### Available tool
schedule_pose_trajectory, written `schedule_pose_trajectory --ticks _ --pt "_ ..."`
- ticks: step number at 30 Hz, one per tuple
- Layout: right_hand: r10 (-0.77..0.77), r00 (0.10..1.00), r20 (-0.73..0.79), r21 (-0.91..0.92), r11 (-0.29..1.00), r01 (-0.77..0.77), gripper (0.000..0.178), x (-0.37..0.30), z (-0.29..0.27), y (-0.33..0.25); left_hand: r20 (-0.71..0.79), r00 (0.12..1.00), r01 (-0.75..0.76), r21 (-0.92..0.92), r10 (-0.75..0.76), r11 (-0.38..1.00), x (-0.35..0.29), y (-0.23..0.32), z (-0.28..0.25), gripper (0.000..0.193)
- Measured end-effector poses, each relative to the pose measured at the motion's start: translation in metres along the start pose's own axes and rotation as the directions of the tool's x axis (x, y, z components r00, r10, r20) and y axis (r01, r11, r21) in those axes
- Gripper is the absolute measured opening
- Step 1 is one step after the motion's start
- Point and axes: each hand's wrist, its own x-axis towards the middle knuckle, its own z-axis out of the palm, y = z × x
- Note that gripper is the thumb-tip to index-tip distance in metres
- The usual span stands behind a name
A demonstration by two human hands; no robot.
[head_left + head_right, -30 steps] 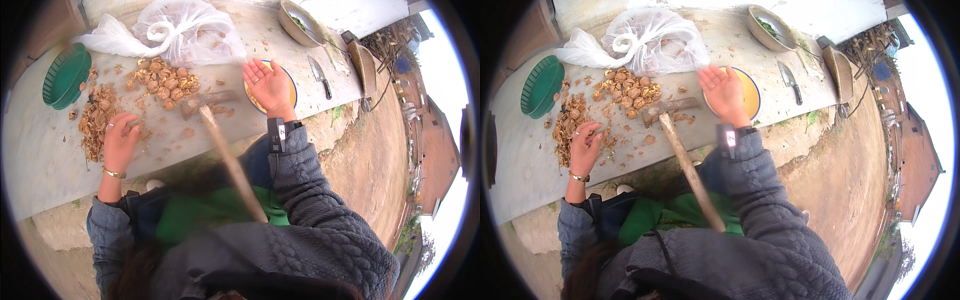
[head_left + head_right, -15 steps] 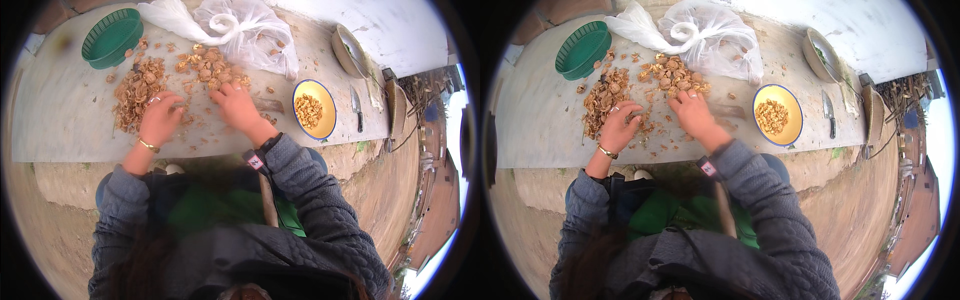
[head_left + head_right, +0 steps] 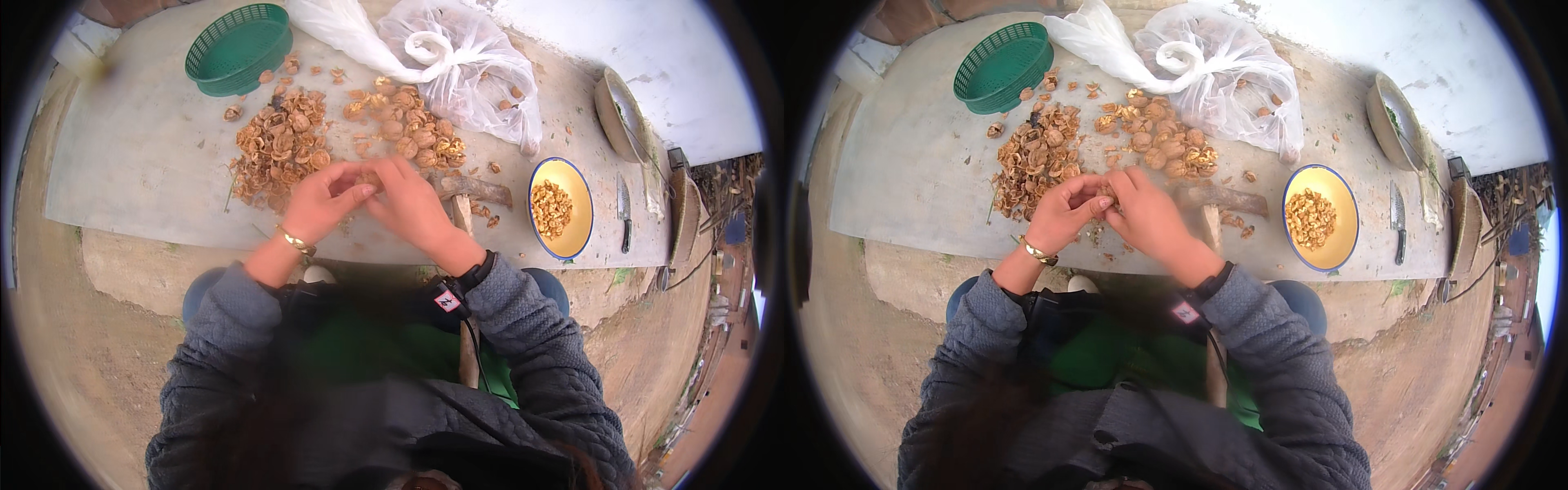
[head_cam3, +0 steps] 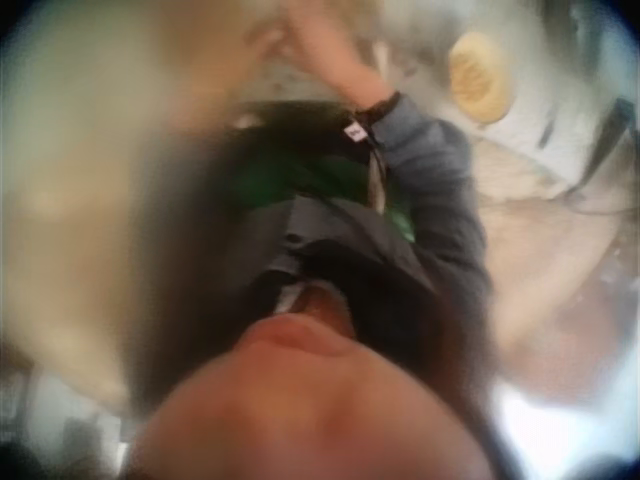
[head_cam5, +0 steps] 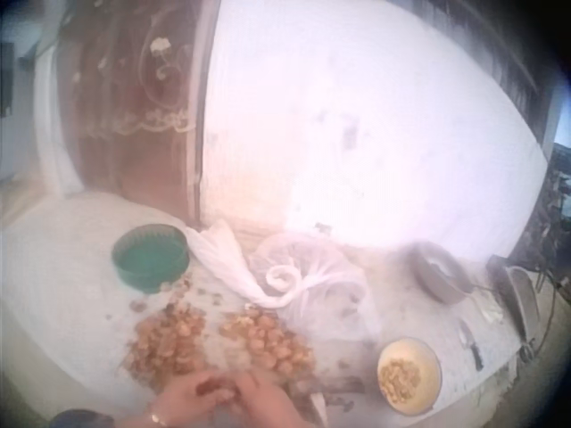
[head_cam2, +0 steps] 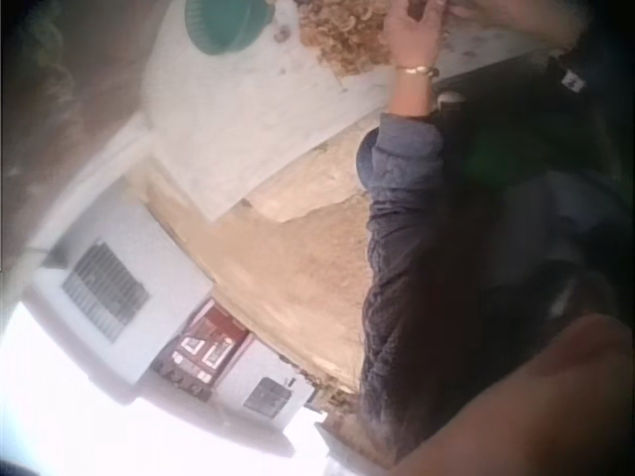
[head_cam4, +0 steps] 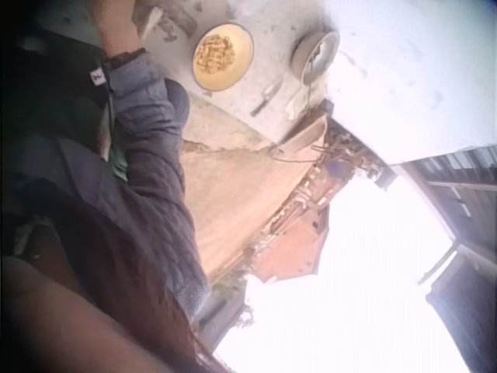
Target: The person cracks nut shells and removes the kernels by hand, placing the kernels into a yellow bowl. The shells and fragments are left on the table surface.
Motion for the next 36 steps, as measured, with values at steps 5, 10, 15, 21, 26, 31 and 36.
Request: schedule_pose_trajectory --ticks 5,10,15,21,26,31,36 --pt "0.200 0.973 0.116 0.429 0.874 -0.230 0.036 0.001 0.001 0.010 -0.003 0.991 0.128 -0.157 -0.130 0.979 -0.001 0.004 -0.008 0.035" --pt "0.003 0.997 0.075 0.339 0.940 -0.028 0.031 0.001 -0.007 0.014 0.067 0.987 0.155 -0.168 -0.146 0.974 -0.001 0.003 -0.013 0.033" --pt "-0.094 0.994 0.063 -0.027 0.995 0.096 0.032 -0.004 -0.006 0.002 0.007 0.985 0.164 -0.299 -0.170 0.940 -0.001 0.000 -0.010 0.035" --pt "-0.098 0.995 0.001 0.021 0.995 0.098 0.028 -0.006 0.002 0.005 0.003 0.981 0.188 -0.303 -0.196 0.934 -0.001 -0.004 -0.007 0.033" --pt "-0.107 0.993 -0.053 0.032 0.994 0.109 0.029 -0.005 0.004 0.012 -0.001 0.976 0.203 -0.337 -0.216 0.919 -0.001 -0.003 -0.009 0.032" --pt "0.337 0.920 0.203 0.554 0.735 -0.391 0.026 0.000 0.001 0.017 0.066 0.950 0.298 -0.489 -0.306 0.820 0.002 -0.001 -0.010 0.032" --pt "0.227 0.945 0.234 0.607 0.726 -0.324 0.024 0.000 0.002 0.009 0.060 0.950 0.302 -0.420 -0.306 0.856 0.002 -0.003 -0.005 0.027"
